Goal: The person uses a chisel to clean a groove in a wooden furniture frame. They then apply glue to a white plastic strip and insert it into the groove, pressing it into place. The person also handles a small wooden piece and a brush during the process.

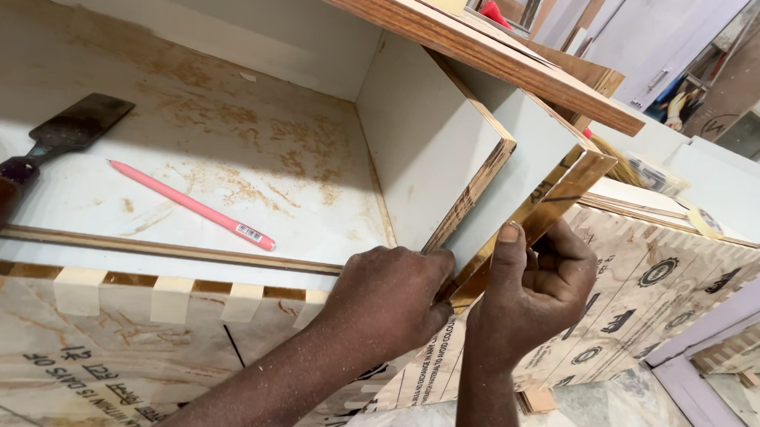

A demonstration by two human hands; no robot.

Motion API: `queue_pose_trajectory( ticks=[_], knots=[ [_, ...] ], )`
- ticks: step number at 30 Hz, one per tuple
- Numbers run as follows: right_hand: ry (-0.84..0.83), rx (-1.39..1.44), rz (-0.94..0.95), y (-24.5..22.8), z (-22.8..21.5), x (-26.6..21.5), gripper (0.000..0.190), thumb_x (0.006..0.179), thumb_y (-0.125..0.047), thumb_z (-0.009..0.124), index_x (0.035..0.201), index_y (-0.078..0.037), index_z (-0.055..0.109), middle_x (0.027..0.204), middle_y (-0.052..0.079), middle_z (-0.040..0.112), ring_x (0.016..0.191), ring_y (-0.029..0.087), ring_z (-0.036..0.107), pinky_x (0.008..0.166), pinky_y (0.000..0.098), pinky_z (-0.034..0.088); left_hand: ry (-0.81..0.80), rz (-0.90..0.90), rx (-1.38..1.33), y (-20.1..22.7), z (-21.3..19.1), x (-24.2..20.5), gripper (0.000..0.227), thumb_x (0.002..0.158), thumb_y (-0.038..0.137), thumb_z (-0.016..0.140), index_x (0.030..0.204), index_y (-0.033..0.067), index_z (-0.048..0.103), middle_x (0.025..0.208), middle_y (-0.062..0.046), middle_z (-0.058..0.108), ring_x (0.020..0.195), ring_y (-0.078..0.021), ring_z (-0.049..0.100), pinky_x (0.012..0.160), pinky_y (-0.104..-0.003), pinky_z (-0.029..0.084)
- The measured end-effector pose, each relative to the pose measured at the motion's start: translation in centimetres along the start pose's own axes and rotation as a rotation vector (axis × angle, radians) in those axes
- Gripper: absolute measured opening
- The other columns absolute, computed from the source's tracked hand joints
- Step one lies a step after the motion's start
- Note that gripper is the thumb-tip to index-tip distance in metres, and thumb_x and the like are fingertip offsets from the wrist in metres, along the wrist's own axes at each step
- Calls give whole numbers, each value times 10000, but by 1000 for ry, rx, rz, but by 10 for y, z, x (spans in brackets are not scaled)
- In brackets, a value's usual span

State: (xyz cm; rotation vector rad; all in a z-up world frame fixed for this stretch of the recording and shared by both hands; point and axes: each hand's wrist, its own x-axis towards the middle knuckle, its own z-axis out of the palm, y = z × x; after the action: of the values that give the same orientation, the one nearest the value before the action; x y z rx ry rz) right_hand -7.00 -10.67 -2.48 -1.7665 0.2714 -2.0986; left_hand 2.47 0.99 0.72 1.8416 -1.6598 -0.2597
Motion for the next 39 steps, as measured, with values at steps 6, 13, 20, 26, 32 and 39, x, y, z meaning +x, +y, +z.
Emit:
queue_pose_trajectory(
  ticks=[6, 13, 20, 26, 32, 39],
  knots=[
    [98, -114, -2, 0, 9, -2, 292, 1026, -118, 752, 1187, 52, 578, 1043, 144, 671, 863, 134, 708, 724, 243, 629, -32, -4, 10, -1, -4, 1, 238, 898, 236, 750, 1040, 75, 647, 698, -103, 718, 641, -228, 737, 729, -431, 617],
    [107, -20, -5, 0, 13, -2, 268, 1041, -94, 734, 1186, 54, 564, 1072, 156, 672, 951, 152, 741, 812, 260, 667, -53, 25, -4, -3, -5, 2, 242, 895, 228, 745, 1039, 67, 637, 702, -103, 713, 657, -227, 738, 739, -440, 616],
    [104, 3, 31, 1, 13, -1, 257, 1035, -83, 719, 1179, 53, 554, 1079, 167, 662, 967, 162, 737, 806, 263, 657, -65, 17, -9, -2, -7, 3, 241, 911, 236, 739, 1041, 66, 629, 715, -113, 710, 676, -238, 742, 752, -451, 610],
    [89, 71, 39, 0, 12, -1, 247, 1037, -69, 710, 1186, 45, 550, 1096, 164, 663, 1017, 164, 736, 865, 271, 659, -43, 23, -8, -2, -6, 3, 229, 893, 227, 754, 1010, 70, 635, 719, -112, 708, 685, -239, 730, 744, -460, 603],
    [94, 53, 40, 1, 11, -1, 243, 1019, -76, 714, 1160, 36, 550, 1058, 157, 653, 959, 153, 722, 815, 263, 650, -67, 20, -12, -2, -7, 2, 228, 904, 227, 747, 1011, 63, 631, 714, -114, 701, 674, -236, 738, 746, -451, 609],
    [88, 65, 25, 3, 11, 0, 227, 1021, -70, 699, 1153, 27, 542, 1045, 146, 648, 958, 156, 722, 812, 256, 648, -38, 15, 18, 0, -5, 1, 233, 902, 234, 753, 1019, 65, 644, 697, -115, 708, 677, -241, 734, 751, -452, 609]
  ],
)
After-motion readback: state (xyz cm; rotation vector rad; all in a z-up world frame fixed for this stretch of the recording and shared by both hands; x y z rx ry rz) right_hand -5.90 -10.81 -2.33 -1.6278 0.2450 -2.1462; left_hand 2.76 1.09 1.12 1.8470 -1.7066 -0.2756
